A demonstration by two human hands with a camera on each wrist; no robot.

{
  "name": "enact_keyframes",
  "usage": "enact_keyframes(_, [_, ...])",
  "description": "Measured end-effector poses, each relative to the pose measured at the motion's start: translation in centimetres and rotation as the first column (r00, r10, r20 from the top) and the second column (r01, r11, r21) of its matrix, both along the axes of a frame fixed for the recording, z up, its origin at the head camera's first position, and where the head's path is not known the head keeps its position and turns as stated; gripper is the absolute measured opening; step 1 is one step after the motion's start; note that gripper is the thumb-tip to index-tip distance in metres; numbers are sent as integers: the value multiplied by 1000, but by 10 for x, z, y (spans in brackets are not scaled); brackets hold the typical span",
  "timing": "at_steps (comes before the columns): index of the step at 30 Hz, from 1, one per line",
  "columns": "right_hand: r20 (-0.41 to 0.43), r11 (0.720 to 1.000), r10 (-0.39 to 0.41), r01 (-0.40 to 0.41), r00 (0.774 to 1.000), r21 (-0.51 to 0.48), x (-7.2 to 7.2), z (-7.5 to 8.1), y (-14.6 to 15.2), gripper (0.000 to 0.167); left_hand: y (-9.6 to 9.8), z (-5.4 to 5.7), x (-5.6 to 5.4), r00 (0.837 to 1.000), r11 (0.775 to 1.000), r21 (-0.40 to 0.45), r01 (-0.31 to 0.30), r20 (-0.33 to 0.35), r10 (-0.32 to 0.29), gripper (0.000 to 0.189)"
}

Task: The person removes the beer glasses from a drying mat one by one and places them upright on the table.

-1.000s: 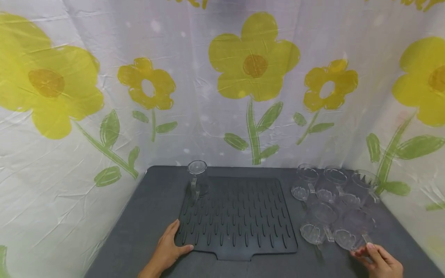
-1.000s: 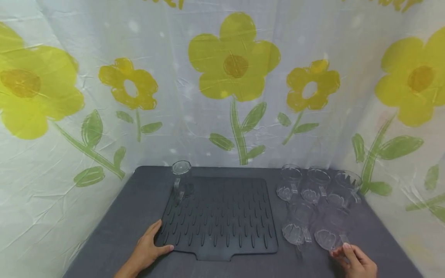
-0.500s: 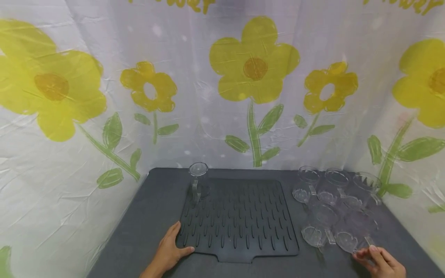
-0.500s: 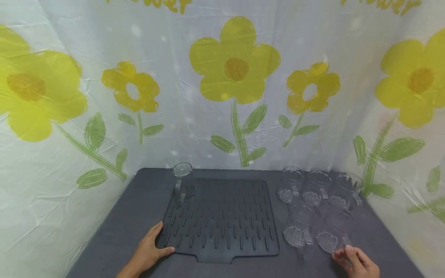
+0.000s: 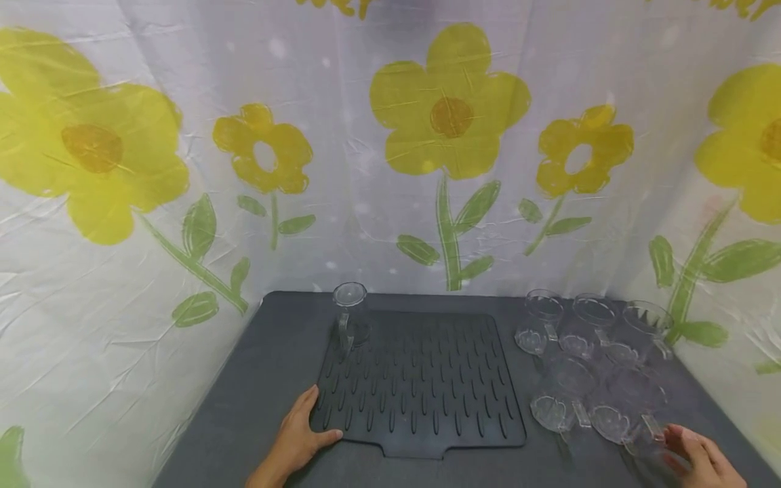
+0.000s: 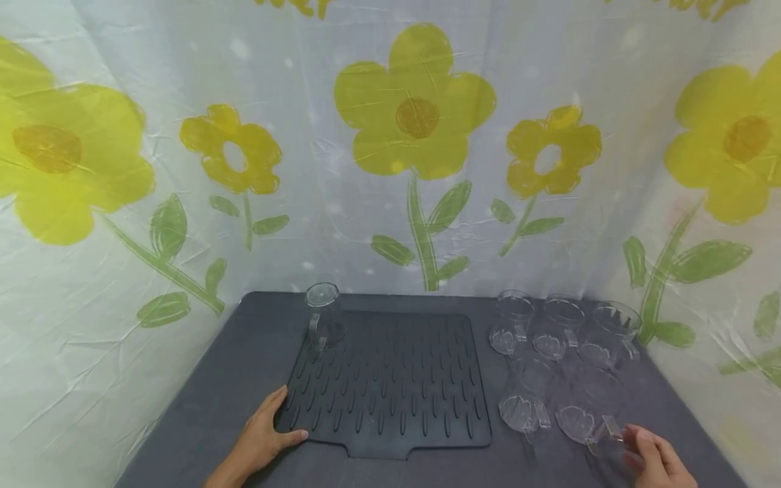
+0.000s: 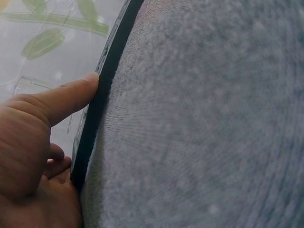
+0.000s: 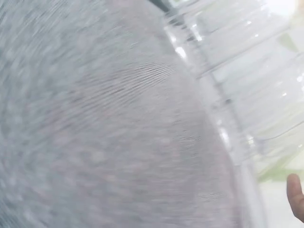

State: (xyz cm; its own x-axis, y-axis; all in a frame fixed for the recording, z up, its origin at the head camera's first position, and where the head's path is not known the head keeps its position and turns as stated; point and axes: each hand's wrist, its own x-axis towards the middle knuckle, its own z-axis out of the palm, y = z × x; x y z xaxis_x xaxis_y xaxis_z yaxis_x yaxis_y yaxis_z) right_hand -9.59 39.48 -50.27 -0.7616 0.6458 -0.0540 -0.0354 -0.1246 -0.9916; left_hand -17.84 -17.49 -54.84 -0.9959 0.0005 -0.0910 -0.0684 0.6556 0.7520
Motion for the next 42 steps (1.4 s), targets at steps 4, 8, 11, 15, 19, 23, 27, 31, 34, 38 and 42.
enact_keyframes(4, [31, 985, -136, 132, 990, 110, 4, 14, -10, 17, -2, 0, 0, 1000, 1000, 9, 4, -14, -4, 110])
enact_keyframes(8, [-19, 981, -125, 127, 992, 145, 11, 28, -13, 18, -4, 0, 1, 999, 1000, 0, 8, -41, -8, 110])
enact_keyframes(11, [-117, 991, -103, 112, 988, 68, 15, 38, -15, 16, -3, 0, 1, 999, 1000, -2, 11, -48, -11, 109])
enact_keyframes(15, [-332, 995, -95, 80, 939, -59, 16, 43, -21, 20, -3, -1, 1, 999, 1000, -9, 8, -41, -8, 108])
enact_keyframes(19, [-488, 992, -65, 3, 871, -126, 17, 43, -23, 25, -3, -1, 0, 999, 1000, -23, 8, -35, -8, 109])
enact_keyframes(23, [-575, 978, -66, -60, 815, -198, 17, 47, -27, 29, -3, -1, 0, 999, 1000, -16, 9, -36, -10, 109])
enact_keyframes(27, [-664, 975, -47, -111, 747, -194, 18, 57, -41, 33, -4, -2, 0, 999, 1000, -13, 7, -35, -8, 110])
enact_keyframes(31, [-750, 969, 28, -201, 660, -140, 19, 69, -59, 37, -3, -2, 0, 999, 1000, -10, 5, -37, -6, 110])
enact_keyframes(34, [-804, 954, 102, -287, 586, -87, 19, 78, -70, 37, -3, -4, -1, 999, 1000, -2, 9, -40, -9, 110])
enact_keyframes(38, [-844, 917, 178, -396, 505, -43, 18, 87, -84, 37, -2, -5, 0, 999, 1000, 1, 6, -47, -6, 109])
enact_keyframes(42, [-826, 896, 264, -444, 498, 19, 4, 71, -76, 39, -1, -4, 1, 999, 1000, -8, 0, -40, 0, 109])
